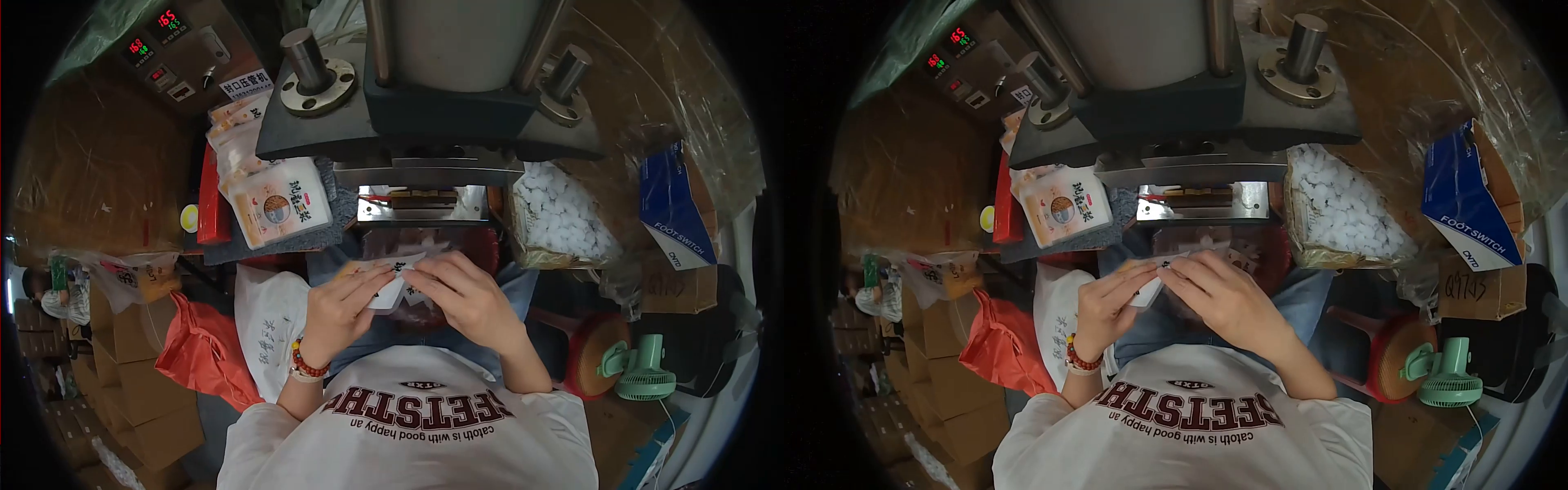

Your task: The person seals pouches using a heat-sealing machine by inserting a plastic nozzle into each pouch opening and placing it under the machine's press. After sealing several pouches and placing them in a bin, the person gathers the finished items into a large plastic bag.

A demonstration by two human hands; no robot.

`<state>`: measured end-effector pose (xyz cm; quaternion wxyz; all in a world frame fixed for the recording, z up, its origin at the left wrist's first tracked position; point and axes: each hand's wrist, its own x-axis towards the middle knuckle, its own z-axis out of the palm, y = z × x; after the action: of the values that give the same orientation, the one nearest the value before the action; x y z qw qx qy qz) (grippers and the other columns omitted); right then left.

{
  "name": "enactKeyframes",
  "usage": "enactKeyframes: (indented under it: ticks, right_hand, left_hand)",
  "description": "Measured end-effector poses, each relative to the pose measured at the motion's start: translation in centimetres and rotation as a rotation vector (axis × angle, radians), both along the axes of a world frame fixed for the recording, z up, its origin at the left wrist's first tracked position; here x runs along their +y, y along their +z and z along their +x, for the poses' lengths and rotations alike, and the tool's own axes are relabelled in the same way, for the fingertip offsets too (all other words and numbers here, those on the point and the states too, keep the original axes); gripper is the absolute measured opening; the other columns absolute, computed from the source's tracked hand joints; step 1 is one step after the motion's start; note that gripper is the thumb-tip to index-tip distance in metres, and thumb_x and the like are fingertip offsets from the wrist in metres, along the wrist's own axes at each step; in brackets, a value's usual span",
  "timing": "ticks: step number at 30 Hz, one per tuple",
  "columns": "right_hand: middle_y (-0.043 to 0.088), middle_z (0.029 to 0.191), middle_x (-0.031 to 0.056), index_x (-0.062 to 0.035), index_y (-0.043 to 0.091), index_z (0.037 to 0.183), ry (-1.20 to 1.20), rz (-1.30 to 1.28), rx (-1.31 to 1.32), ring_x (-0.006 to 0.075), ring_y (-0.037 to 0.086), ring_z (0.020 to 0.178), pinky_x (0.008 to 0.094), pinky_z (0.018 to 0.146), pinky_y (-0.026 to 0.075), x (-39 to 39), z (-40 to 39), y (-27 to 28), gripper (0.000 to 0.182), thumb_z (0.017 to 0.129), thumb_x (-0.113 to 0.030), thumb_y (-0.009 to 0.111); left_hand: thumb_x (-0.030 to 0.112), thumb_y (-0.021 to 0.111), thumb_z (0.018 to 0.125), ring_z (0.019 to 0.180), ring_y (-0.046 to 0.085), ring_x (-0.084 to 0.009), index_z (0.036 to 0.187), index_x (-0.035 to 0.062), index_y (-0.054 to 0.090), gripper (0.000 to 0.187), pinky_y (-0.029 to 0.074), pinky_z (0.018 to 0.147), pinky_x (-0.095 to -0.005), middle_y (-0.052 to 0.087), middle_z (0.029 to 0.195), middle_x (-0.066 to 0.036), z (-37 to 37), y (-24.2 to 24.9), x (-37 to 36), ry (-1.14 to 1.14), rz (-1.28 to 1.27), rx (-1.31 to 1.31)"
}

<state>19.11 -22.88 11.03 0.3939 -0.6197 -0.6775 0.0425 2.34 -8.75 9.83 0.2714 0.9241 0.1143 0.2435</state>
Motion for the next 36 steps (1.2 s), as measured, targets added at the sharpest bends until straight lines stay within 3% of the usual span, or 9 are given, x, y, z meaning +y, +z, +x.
enactKeyframes:
  ticks: [4,7,14,19,24,26,29,32,36]
  right_hand:
    - [0.058,0.115,0.012,-0.0009,0.059,0.118,-0.157,0.011,-0.02,0.0304,0.056,0.102,0.037,0.084,0.048,0.2,1.4,-0.3,0.038,0.08,-0.005,0.065]
    - [0.06,0.114,0.0142,-0.0013,0.061,0.114,-0.433,0.165,0.114,0.0331,0.057,0.099,0.0372,0.086,0.046,-1.0,3.4,0.0,0.034,0.081,-0.007,0.068]
    - [0.063,0.092,0.0155,0.0,0.062,0.108,-1.01,-0.141,-0.318,0.0316,0.059,0.089,0.0389,0.079,0.048,-2.2,11.0,-5.5,0.027,0.083,-0.006,0.065]
    - [0.062,0.091,0.0179,-0.0009,0.058,0.115,-0.935,-0.226,0.041,0.0339,0.059,0.088,0.0412,0.078,0.047,-2.5,11.0,-6.4,0.035,0.082,-0.006,0.065]
    - [0.062,0.092,0.0192,0.0,0.058,0.115,-0.946,-0.269,0.113,0.0348,0.058,0.088,0.0423,0.079,0.047,-3.1,10.9,-5.7,0.034,0.081,-0.004,0.065]
    - [0.062,0.093,0.0172,0.0007,0.059,0.112,-0.925,-0.191,0.057,0.0291,0.059,0.086,0.0376,0.077,0.047,-3.3,10.9,-5.2,0.03,0.083,-0.002,0.063]
    - [0.06,0.095,0.0131,0.0002,0.06,0.112,-0.942,0.144,0.222,0.0213,0.057,0.082,0.0296,0.076,0.046,-2.5,8.9,-2.1,0.03,0.083,0.001,0.063]
    - [0.059,0.097,0.0098,0.0001,0.063,0.107,-0.545,0.355,0.601,0.0154,0.055,0.081,0.0228,0.075,0.044,-1.5,5.0,-0.7,0.025,0.083,0.003,0.063]
    - [0.06,0.098,0.0106,0.0021,0.066,0.096,-0.265,0.289,0.612,0.0171,0.059,0.087,0.0253,0.073,0.049,1.1,-0.2,-0.6,0.023,0.074,0.007,0.07]
  left_hand:
    - [0.0,0.066,0.078,0.073,0.069,-0.0176,0.093,0.0008,0.07,0.015,0.052,0.061,-0.0267,0.071,0.091,-0.011,2.7,-4.2,0.2,-0.05,-0.312,-0.073]
    - [0.022,0.068,0.089,0.073,0.061,-0.0034,0.097,-0.0023,0.069,0.026,0.048,0.061,-0.0212,0.07,0.084,-0.006,5.2,-7.5,0.3,0.09,-1.207,0.213]
    - [0.015,0.067,0.088,0.085,0.066,-0.0138,0.106,-0.0048,0.064,0.027,0.054,0.073,-0.0277,0.068,0.1,-0.009,9.6,-5.2,2.4,0.034,-1.642,-0.052]
    - [0.019,0.067,0.088,0.084,0.065,-0.0137,0.109,-0.0041,0.062,0.031,0.051,0.073,-0.0252,0.069,0.096,-0.007,8.9,-5.7,2.8,0.095,-1.558,-0.021]
    - [0.047,0.079,0.069,0.133,0.035,-0.0361,0.137,0.0041,0.042,0.088,0.024,0.106,-0.0531,0.041,0.142,-0.017,3.8,-4.7,5.9,0.727,0.434,0.23]
    - [0.048,0.075,0.071,0.137,0.031,-0.0328,0.143,0.0092,0.034,0.092,0.013,0.107,-0.0622,0.035,0.148,-0.014,0.3,-7.2,7.4,0.694,0.424,0.283]
    - [0.008,0.067,0.075,0.123,0.051,-0.0265,0.13,0.0152,0.056,0.056,0.036,0.103,-0.0456,0.057,0.129,-0.011,-3.3,-8.6,7.9,0.386,0.386,0.278]
    - [-0.005,0.059,0.072,0.104,0.064,-0.027,0.109,0.0098,0.069,0.041,0.048,0.089,-0.0337,0.069,0.103,-0.01,-3.6,-6.7,5.8,0.508,-0.288,0.122]
    - [-0.009,0.055,0.07,0.096,0.067,-0.0261,0.095,0.0034,0.071,0.033,0.05,0.083,-0.0336,0.07,0.096,-0.011,-0.7,-4.0,2.7,0.371,-0.239,-0.217]
